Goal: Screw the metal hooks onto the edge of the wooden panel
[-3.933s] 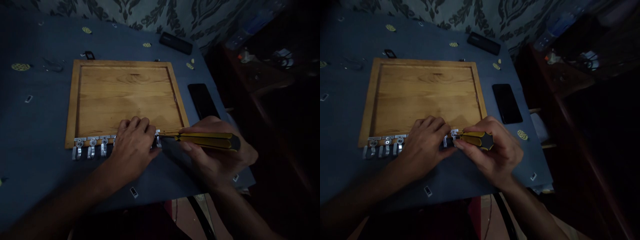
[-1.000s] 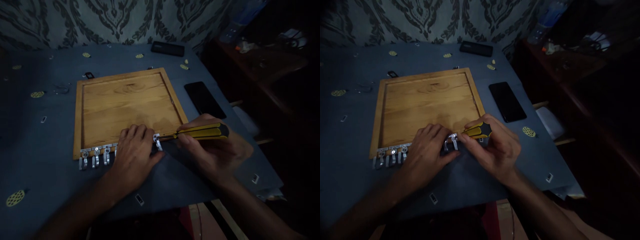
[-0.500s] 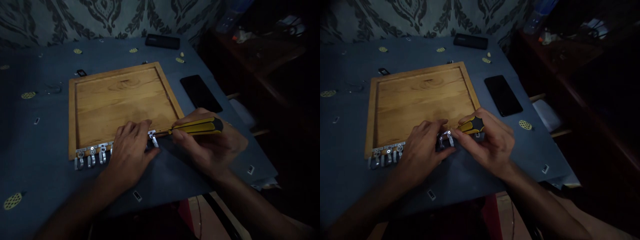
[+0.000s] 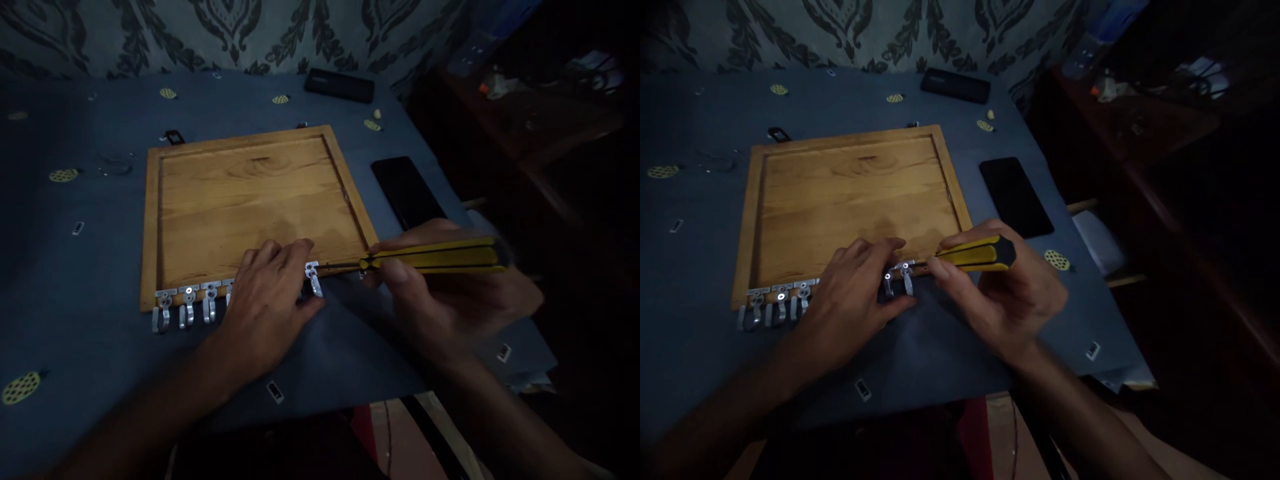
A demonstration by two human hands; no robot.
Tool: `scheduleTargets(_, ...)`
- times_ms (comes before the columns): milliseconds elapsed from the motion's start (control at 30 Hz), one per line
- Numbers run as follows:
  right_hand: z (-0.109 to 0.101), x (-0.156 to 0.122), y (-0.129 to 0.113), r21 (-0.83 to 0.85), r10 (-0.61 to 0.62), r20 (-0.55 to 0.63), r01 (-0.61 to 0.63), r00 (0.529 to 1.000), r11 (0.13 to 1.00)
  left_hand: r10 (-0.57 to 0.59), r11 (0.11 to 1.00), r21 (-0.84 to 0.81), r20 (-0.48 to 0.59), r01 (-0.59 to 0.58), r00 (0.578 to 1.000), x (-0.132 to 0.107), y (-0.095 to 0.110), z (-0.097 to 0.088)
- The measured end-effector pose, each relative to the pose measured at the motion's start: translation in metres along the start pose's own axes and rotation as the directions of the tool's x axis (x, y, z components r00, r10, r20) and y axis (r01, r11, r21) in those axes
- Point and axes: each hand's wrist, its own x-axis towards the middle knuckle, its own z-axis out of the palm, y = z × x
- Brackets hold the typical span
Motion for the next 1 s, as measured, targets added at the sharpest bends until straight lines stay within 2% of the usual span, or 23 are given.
scheduleTargets(100,0.000,0.003,-0.001,0.039,-0.006,-0.020,0.007,1.000,0.999,-0.007,1.000,-0.001,0.010,0.007,1.000,0.001,0.000,-0.001)
scheduleTargets(267,0.001,0.005,-0.001,0.020,-0.026,0.030,0.026,0.999,0.999,-0.013,1.000,-0.001,0.004,0.013,1.000,0.002,0.001,-0.001)
scheduleTargets(467,0.000,0.001,0.003,0.043,0.007,0.063,-0.009,0.998,0.999,-0.011,1.000,0.004,0.002,0.011,1.000,0.001,0.000,-0.002)
scheduleTargets(600,-0.002,0.006,-0.003,-0.051,0.033,0.143,-0.026,0.989,0.998,-0.007,1.000,0.002,-0.003,0.007,1.000,0.001,0.001,-0.002)
scheduleTargets(700,-0.001,0.013,-0.010,-0.046,0.026,0.221,-0.016,0.975,0.999,-0.021,1.000,0.006,0.008,0.021,1.000,0.002,0.002,-0.001)
scheduleTargets(767,-0.001,0.017,-0.012,0.008,0.055,0.269,-0.060,0.961,0.998,-0.026,1.000,0.008,0.019,0.026,0.999,0.003,0.002,-0.001)
scheduleTargets(900,-0.003,0.023,-0.014,0.087,0.178,0.344,-0.221,0.922,0.972,-0.028,1.000,0.001,0.045,0.028,0.999,0.003,0.003,-0.003)
scheduleTargets(1000,-0.010,0.027,-0.012,0.157,0.156,0.426,-0.243,0.891,0.957,-0.024,1.000,-0.007,0.052,0.025,0.998,0.003,0.002,-0.004)
